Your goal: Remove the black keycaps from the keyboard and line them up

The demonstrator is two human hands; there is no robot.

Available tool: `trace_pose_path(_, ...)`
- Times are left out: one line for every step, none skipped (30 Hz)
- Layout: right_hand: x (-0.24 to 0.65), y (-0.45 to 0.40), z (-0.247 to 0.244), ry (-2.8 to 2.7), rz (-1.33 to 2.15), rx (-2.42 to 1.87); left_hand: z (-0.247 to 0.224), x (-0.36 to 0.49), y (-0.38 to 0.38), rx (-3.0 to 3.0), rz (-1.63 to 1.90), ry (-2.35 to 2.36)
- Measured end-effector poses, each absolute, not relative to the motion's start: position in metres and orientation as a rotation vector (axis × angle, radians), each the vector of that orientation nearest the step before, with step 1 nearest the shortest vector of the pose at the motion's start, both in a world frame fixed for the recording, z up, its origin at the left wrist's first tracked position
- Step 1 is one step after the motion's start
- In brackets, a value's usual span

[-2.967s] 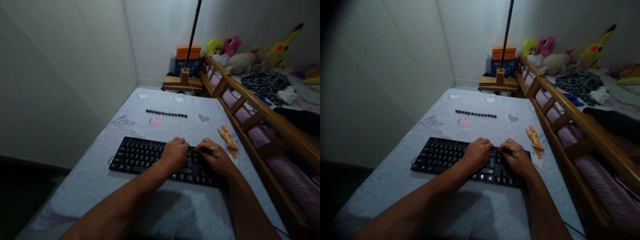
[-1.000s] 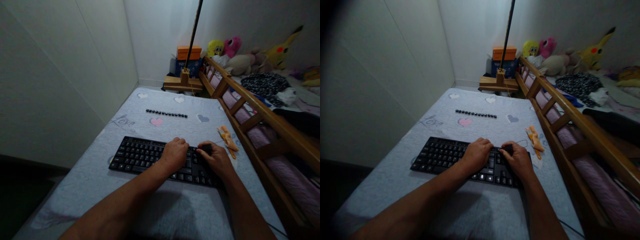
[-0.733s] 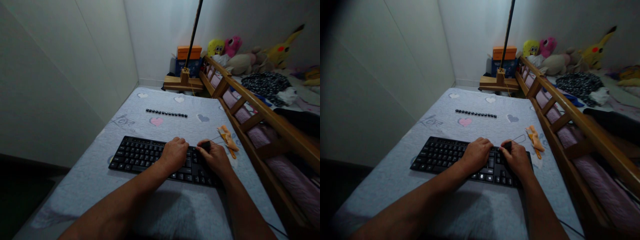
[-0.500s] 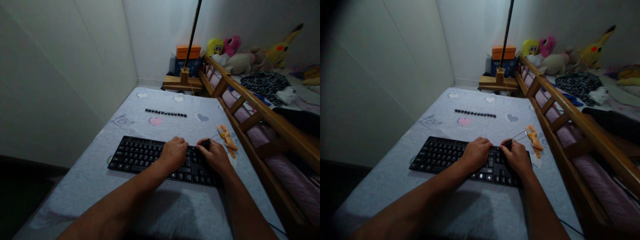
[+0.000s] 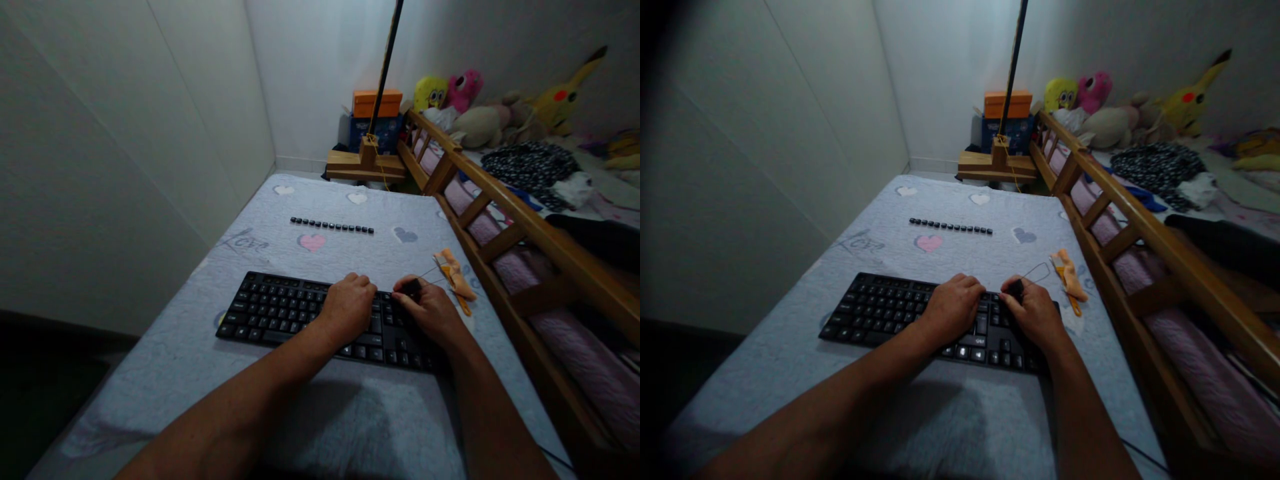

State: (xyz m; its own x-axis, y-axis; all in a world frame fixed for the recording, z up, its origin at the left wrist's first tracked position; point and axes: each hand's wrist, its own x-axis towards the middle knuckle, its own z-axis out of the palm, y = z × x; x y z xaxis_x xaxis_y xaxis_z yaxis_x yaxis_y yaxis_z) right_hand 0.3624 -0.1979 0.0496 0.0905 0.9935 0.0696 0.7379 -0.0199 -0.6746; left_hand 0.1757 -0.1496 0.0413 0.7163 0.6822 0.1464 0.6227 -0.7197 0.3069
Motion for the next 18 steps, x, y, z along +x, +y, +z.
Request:
trace_pose_path(0.3618, -0.1977, 0.0500, -1.711, 0.580, -1.807, 0.0413, 0.1759, -0.1496, 2.684, 0.362, 1.040)
trace_pose_path(0.3611, -0.1975, 0.0503, -1.723, 0.567, -1.805, 0.0414, 0.1761, -0.1496, 2.682, 0.358, 1.041)
trace_pose_path(0.3603, -0.1973, 0.0508, -1.734, 0.553, -1.806, 0.0416, 0.1762, -0.1496, 2.680, 0.355, 1.040)
trace_pose_path(0.3596, -0.1971, 0.0513, -1.741, 0.541, -1.810, 0.0417, 0.1763, -0.1495, 2.680, 0.355, 1.038)
trace_pose_path(0.3591, -0.1969, 0.0518, -1.745, 0.534, -1.814, 0.0418, 0.1764, -0.1495, 2.682, 0.356, 1.036)
trace_pose_path(0.3586, -0.1967, 0.0522, -1.747, 0.531, -1.817, 0.0419, 0.1765, -0.1494, 2.683, 0.356, 1.035)
trace_pose_path(0.3583, -0.1966, 0.0525, -1.749, 0.529, -1.815, 0.0419, 0.1766, -0.1493, 2.684, 0.356, 1.035)
trace_pose_path(0.3581, -0.1964, 0.0528, -1.753, 0.523, -1.811, 0.0419, 0.1767, -0.1492, 2.683, 0.357, 1.037)
trace_pose_path(0.3579, -0.1963, 0.0528, -1.760, 0.513, -1.805, 0.0418, 0.1767, -0.1491, 2.680, 0.355, 1.041)
trace_pose_path(0.3577, -0.1961, 0.0528, -1.769, 0.499, -1.799, 0.0416, 0.1768, -0.1490, 2.676, 0.352, 1.042)
trace_pose_path(0.3576, -0.1959, 0.0527, -1.780, 0.484, -1.795, 0.0414, 0.1768, -0.1488, 2.674, 0.351, 1.041)
trace_pose_path(0.3574, -0.1958, 0.0526, -1.791, 0.471, -1.794, 0.0412, 0.1769, -0.1487, 2.674, 0.352, 1.041)
trace_pose_path(0.3573, -0.1956, 0.0525, -1.799, 0.461, -1.795, 0.0409, 0.1769, -0.1487, 2.675, 0.354, 1.040)
trace_pose_path(0.3571, -0.1955, 0.0525, -1.802, 0.455, -1.798, 0.0408, 0.1768, -0.1487, 2.678, 0.358, 1.039)
trace_pose_path(0.3569, -0.1955, 0.0525, -1.800, 0.452, -1.803, 0.0407, 0.1768, -0.1487, 2.681, 0.362, 1.037)
trace_pose_path(0.3568, -0.1955, 0.0527, -1.796, 0.452, -1.807, 0.0406, 0.1767, -0.1488, 2.685, 0.366, 1.037)
trace_pose_path(0.3567, -0.1954, 0.0530, -1.790, 0.453, -1.811, 0.0406, 0.1766, -0.1489, 2.689, 0.369, 1.036)
trace_pose_path(0.3566, -0.1954, 0.0533, -1.782, 0.456, -1.813, 0.0406, 0.1765, -0.1490, 2.693, 0.370, 1.035)
